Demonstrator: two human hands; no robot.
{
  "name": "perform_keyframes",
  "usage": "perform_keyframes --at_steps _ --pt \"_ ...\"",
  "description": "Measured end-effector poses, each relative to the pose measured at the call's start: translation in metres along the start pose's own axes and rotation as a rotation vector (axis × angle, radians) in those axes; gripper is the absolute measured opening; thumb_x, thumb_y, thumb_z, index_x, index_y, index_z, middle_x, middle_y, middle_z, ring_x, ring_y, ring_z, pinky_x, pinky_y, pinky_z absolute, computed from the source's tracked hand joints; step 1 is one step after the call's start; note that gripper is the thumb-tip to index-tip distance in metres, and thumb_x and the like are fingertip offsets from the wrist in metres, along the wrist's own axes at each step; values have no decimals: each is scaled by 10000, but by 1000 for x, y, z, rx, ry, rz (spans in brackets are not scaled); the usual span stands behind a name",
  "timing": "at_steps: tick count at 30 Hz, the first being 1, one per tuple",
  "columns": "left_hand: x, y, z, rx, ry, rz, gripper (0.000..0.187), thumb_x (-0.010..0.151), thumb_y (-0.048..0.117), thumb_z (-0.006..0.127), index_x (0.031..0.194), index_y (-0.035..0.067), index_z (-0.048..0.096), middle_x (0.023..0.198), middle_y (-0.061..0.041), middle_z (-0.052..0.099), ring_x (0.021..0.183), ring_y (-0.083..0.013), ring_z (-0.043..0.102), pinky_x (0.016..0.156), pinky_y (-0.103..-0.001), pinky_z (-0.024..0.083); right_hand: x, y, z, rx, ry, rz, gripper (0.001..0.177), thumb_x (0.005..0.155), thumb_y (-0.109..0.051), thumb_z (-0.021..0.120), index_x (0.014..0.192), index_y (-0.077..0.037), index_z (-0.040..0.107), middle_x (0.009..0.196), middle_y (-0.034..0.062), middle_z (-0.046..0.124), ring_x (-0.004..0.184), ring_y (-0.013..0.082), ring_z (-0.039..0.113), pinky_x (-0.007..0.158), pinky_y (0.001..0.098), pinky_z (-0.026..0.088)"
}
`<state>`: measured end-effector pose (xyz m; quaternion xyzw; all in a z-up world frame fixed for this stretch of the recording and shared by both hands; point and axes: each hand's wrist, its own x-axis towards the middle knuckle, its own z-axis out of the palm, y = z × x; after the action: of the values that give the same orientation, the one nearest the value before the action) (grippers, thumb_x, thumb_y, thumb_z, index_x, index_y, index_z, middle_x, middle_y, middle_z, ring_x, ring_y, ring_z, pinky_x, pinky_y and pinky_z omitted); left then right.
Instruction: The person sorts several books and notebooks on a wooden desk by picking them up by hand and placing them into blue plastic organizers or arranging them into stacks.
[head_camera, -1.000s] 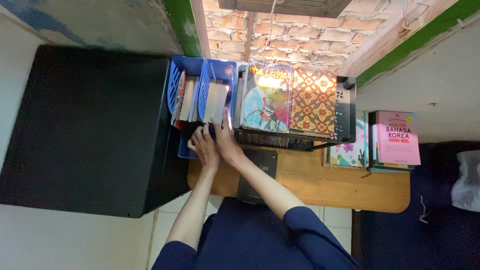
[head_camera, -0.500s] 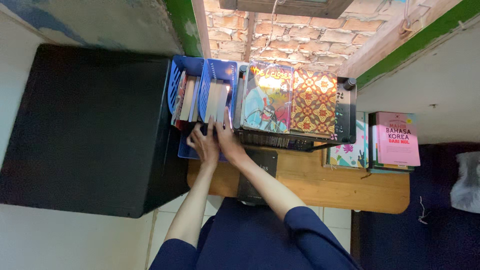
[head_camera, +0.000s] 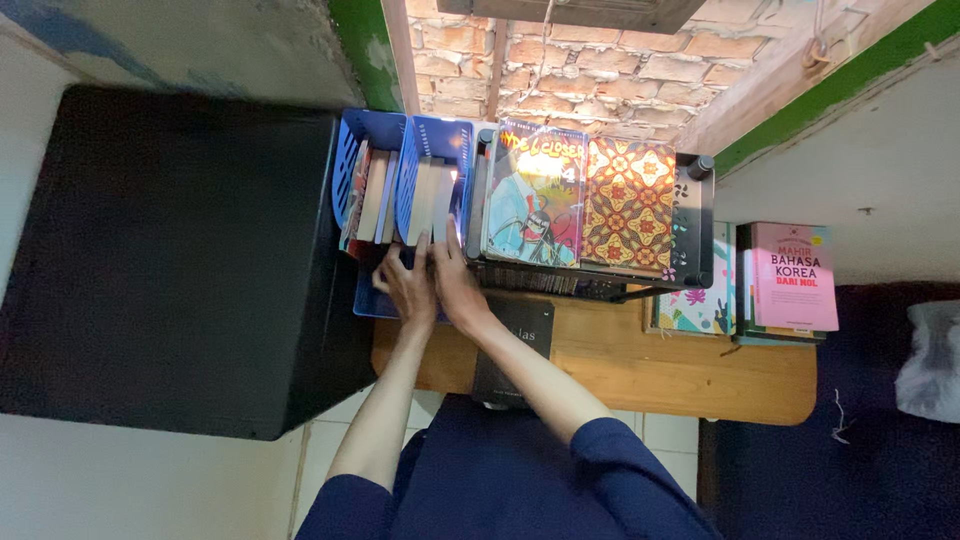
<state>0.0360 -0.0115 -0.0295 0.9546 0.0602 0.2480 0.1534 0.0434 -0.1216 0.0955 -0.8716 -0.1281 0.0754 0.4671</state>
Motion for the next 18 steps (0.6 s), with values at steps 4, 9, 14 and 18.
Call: perform_keyframes --at_steps 4,9,14,18 --pt "0 0 2 -36 19 5 697 957 187 714 1537 411 401 1404 -165 462 1309 -359 457 1061 -602 288 -1 1 1 -59 46 -21 360 938 76 464 1293 40 424 1694 289 77 1502 502 256 1133 489 408" --pt "10 -5 25 43 25 -31 656 1001 216 668 1568 395 390 1419 -172 467 1305 -358 477 1084 -590 311 -1 27 27 141 156 -84 499 994 42 463 1475 77 333 1690 307 100 1556 491 168 1209 494 290" --pt "3 -8 20 88 -19 -6 616 1041 247 598 1593 396 368 1421 -178 470 1280 -358 487 1071 -594 316 2 50 46 -6 191 -153 336 980 17 512 1314 19 475 1673 368 76 1574 522 103 1254 516 231" --pt "0 -1 7 147 -71 -48 643 1062 203 591 1614 421 345 1454 -138 435 1305 -340 464 1087 -592 315 -8 29 26 47 75 -77 418 949 -9 550 1360 -25 474 1651 379 39 1527 549 88 1204 522 268"
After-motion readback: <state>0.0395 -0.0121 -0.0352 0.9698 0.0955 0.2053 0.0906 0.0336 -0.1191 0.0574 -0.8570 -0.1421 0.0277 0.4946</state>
